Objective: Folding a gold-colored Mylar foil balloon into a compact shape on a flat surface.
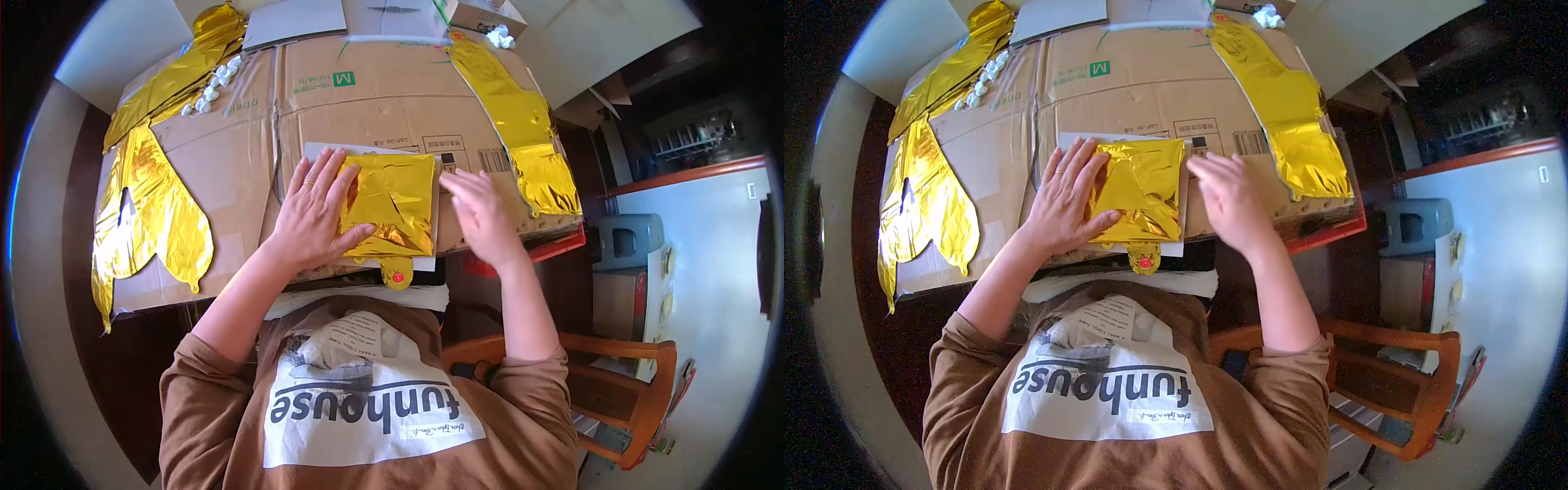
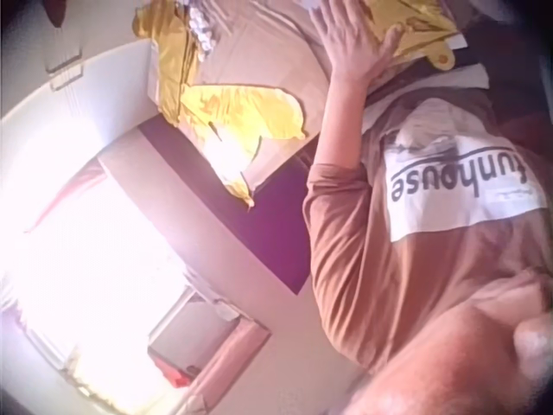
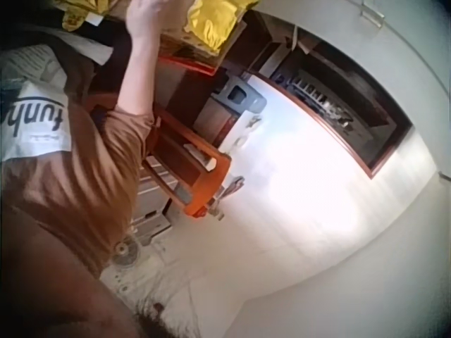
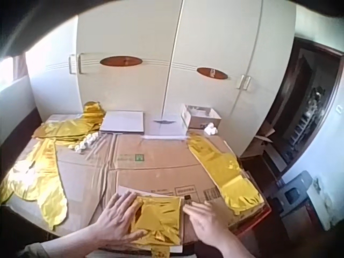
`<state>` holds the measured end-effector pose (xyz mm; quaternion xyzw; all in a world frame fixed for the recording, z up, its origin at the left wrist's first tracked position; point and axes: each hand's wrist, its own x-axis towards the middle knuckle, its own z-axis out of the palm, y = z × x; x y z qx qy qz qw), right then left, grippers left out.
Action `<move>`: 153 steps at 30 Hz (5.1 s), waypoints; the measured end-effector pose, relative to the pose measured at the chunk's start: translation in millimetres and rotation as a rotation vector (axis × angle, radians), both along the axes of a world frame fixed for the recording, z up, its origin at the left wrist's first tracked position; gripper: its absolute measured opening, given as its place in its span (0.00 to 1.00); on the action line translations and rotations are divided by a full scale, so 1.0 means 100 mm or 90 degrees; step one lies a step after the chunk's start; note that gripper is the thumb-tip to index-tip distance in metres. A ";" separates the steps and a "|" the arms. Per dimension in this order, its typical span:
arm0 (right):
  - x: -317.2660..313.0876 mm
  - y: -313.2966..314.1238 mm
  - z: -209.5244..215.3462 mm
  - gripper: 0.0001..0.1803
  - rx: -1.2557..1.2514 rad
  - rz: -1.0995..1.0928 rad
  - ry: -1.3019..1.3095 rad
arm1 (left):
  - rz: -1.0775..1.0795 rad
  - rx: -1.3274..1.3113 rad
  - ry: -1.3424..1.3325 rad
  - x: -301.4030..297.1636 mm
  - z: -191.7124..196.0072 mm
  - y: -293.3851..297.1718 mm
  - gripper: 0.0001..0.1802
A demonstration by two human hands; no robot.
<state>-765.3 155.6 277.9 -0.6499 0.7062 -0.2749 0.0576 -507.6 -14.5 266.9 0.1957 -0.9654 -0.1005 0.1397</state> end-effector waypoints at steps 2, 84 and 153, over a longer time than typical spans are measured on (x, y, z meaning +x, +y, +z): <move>-0.15 -0.13 0.09 0.17 -0.016 -0.044 -0.094 | -0.001 0.004 0.005 0.00 -0.01 -0.01 0.48; -0.32 -0.80 0.25 0.13 0.488 -0.151 -0.551 | -0.024 0.073 -0.010 -0.01 0.06 -0.12 0.50; -0.36 -0.63 0.06 0.02 -0.226 0.248 0.385 | -0.028 0.028 0.001 -0.03 -0.02 -0.15 0.49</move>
